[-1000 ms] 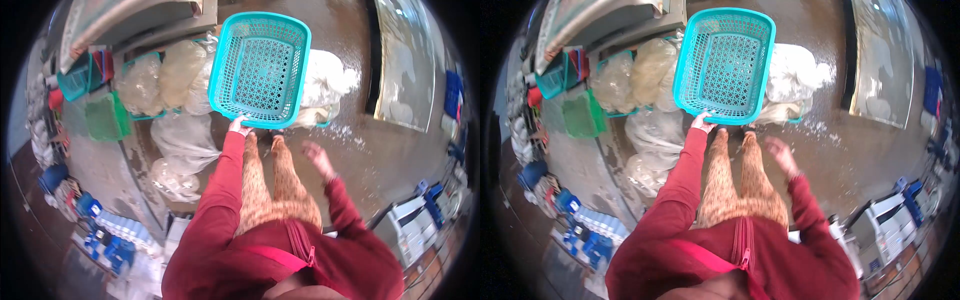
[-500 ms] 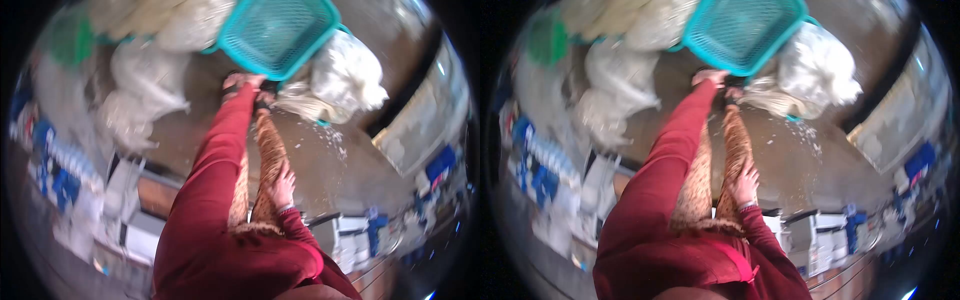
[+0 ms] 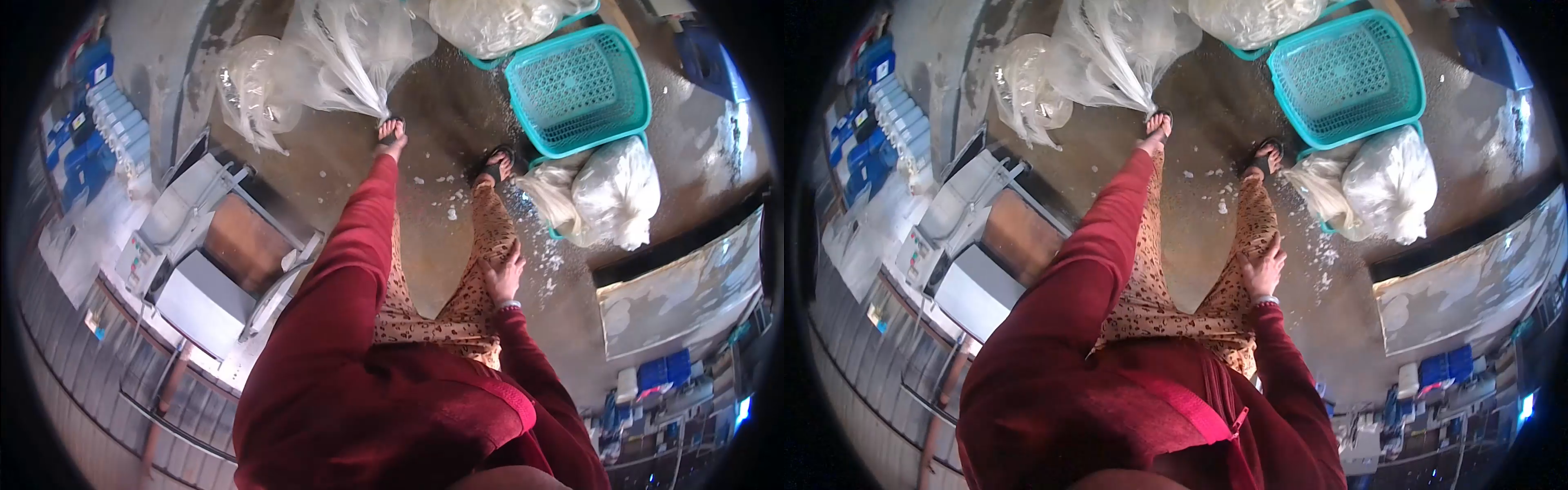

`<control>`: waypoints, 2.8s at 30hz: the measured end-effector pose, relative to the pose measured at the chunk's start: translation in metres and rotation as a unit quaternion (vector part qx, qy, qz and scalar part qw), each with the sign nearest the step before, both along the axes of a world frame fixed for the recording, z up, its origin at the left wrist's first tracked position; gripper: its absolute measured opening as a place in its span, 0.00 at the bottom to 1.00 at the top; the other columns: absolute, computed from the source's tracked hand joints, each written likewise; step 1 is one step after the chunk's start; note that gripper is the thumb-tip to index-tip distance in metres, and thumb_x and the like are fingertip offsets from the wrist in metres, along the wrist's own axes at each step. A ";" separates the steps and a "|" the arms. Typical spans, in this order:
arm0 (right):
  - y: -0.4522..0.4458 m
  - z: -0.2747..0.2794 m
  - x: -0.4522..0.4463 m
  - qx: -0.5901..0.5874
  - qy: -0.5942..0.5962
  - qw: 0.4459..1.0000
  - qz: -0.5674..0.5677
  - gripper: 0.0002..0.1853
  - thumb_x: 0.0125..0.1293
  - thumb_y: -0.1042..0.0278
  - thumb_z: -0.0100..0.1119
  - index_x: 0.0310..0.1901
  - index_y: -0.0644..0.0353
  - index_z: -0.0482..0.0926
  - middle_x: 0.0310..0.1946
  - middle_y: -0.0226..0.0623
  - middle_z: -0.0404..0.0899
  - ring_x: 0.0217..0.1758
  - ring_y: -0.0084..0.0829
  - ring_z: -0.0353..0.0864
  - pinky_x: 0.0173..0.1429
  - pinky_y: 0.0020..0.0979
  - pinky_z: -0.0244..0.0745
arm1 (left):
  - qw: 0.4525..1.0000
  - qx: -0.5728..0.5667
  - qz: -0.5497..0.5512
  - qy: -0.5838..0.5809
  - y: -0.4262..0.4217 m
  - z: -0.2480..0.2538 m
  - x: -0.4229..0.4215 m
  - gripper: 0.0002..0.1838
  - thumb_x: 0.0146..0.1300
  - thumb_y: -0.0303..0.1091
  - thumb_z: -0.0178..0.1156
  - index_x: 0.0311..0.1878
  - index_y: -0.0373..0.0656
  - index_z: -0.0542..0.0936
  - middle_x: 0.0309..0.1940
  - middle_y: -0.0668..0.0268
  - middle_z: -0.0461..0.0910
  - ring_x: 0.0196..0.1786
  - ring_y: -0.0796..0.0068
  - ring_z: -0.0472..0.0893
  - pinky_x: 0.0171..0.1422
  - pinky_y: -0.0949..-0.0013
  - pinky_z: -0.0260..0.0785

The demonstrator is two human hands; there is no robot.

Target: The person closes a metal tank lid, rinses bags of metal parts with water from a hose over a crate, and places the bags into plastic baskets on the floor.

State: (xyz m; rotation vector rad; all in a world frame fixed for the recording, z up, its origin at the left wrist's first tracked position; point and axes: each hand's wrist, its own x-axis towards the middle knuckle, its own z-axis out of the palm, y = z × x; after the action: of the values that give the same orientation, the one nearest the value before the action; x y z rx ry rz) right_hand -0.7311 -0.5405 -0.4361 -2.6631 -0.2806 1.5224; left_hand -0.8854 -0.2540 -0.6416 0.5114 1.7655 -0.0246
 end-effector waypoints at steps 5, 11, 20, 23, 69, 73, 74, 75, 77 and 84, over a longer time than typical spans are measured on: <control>0.035 -0.010 -0.052 -0.027 -0.006 1.000 -0.001 0.46 0.38 0.58 0.61 0.59 0.55 0.45 0.44 0.51 0.56 0.50 0.49 0.57 0.53 0.43 0.54 | 0.865 -0.156 0.468 -0.095 0.061 -0.220 -0.103 0.30 0.47 0.35 0.56 0.52 0.35 0.57 0.49 0.56 0.58 0.46 0.66 0.64 0.46 0.61 0.61; 0.034 -0.034 -0.052 -0.075 -0.020 0.997 -0.024 0.44 0.36 0.61 0.62 0.57 0.56 0.49 0.49 0.51 0.54 0.51 0.48 0.55 0.54 0.43 0.53 | 0.872 0.023 -0.353 0.340 0.095 -0.280 -0.032 0.61 0.21 0.61 0.66 0.56 0.32 0.50 0.55 0.49 0.53 0.58 0.55 0.56 0.58 0.55 0.52; 0.041 -0.015 -0.052 -0.084 -0.026 0.996 -0.034 0.42 0.36 0.64 0.59 0.56 0.53 0.51 0.47 0.47 0.56 0.51 0.47 0.56 0.53 0.43 0.54 | 0.798 0.168 -0.539 0.210 0.076 -0.199 -0.058 0.32 0.51 0.54 0.48 0.42 0.28 0.69 0.41 0.45 0.69 0.45 0.51 0.69 0.50 0.57 0.59; 0.025 -0.010 -0.063 -0.146 -0.002 0.989 -0.021 0.43 0.36 0.66 0.59 0.57 0.50 0.48 0.45 0.46 0.57 0.51 0.45 0.57 0.49 0.44 0.59 | 0.984 0.015 -0.179 -0.023 0.085 -0.113 -0.080 0.24 0.49 0.39 0.58 0.46 0.33 0.65 0.31 0.58 0.70 0.33 0.71 0.72 0.33 0.71 0.67; -0.030 0.144 0.314 0.545 0.478 -0.076 -0.685 0.09 0.51 0.71 0.46 0.22 0.60 0.56 0.19 0.28 0.54 0.21 0.20 0.56 0.26 0.19 0.57 | 0.628 0.094 -0.721 -0.277 -0.225 0.461 0.409 0.11 0.58 0.35 0.44 0.26 0.37 0.68 0.13 0.70 0.65 0.15 0.82 0.64 0.19 0.76 0.57; -0.039 0.089 0.358 0.495 0.494 0.041 -0.714 0.09 0.54 0.68 0.45 0.23 0.60 0.57 0.17 0.28 0.56 0.18 0.20 0.57 0.22 0.20 0.58 | 0.655 0.118 -0.708 -0.236 -0.245 0.414 0.444 0.11 0.58 0.35 0.45 0.25 0.38 0.68 0.13 0.71 0.64 0.16 0.83 0.64 0.20 0.76 0.58; -0.044 0.075 0.365 0.469 0.497 0.097 -0.724 0.10 0.54 0.67 0.44 0.23 0.60 0.58 0.16 0.28 0.57 0.17 0.20 0.57 0.20 0.20 0.58 | 0.685 0.066 -0.681 -0.250 -0.247 0.386 0.440 0.10 0.58 0.34 0.45 0.27 0.38 0.68 0.14 0.71 0.64 0.17 0.83 0.64 0.21 0.76 0.58; -0.049 0.058 0.370 0.402 0.442 0.248 -0.762 0.09 0.56 0.65 0.42 0.24 0.60 0.59 0.14 0.29 0.59 0.13 0.22 0.59 0.17 0.22 0.59 | 0.782 -0.034 -0.567 -0.257 -0.256 0.378 0.445 0.09 0.58 0.34 0.45 0.28 0.38 0.68 0.15 0.71 0.65 0.18 0.83 0.64 0.22 0.77 0.59; -0.071 0.002 0.371 0.419 0.184 0.635 -0.623 0.09 0.55 0.65 0.41 0.29 0.63 0.65 0.17 0.35 0.68 0.17 0.28 0.68 0.21 0.26 0.65 | 0.856 -0.114 -0.433 -0.259 -0.281 0.336 0.441 0.08 0.58 0.33 0.44 0.33 0.37 0.67 0.18 0.71 0.65 0.19 0.83 0.64 0.24 0.77 0.59; -0.101 -0.156 0.395 0.055 -0.256 0.932 0.251 0.09 0.52 0.70 0.42 0.33 0.65 0.68 0.21 0.41 0.74 0.25 0.34 0.76 0.26 0.38 0.70 | 0.596 0.218 -0.752 -0.179 -0.331 0.244 0.415 0.32 0.45 0.30 0.55 0.56 0.42 0.58 0.49 0.51 0.60 0.55 0.56 0.54 0.56 0.58 0.45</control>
State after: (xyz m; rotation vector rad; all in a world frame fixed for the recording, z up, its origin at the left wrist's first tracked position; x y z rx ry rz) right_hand -0.3360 -0.6420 -0.5920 -2.9870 -1.1088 0.7978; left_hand -0.4704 -0.5849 -0.3973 2.0842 0.4516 -0.6366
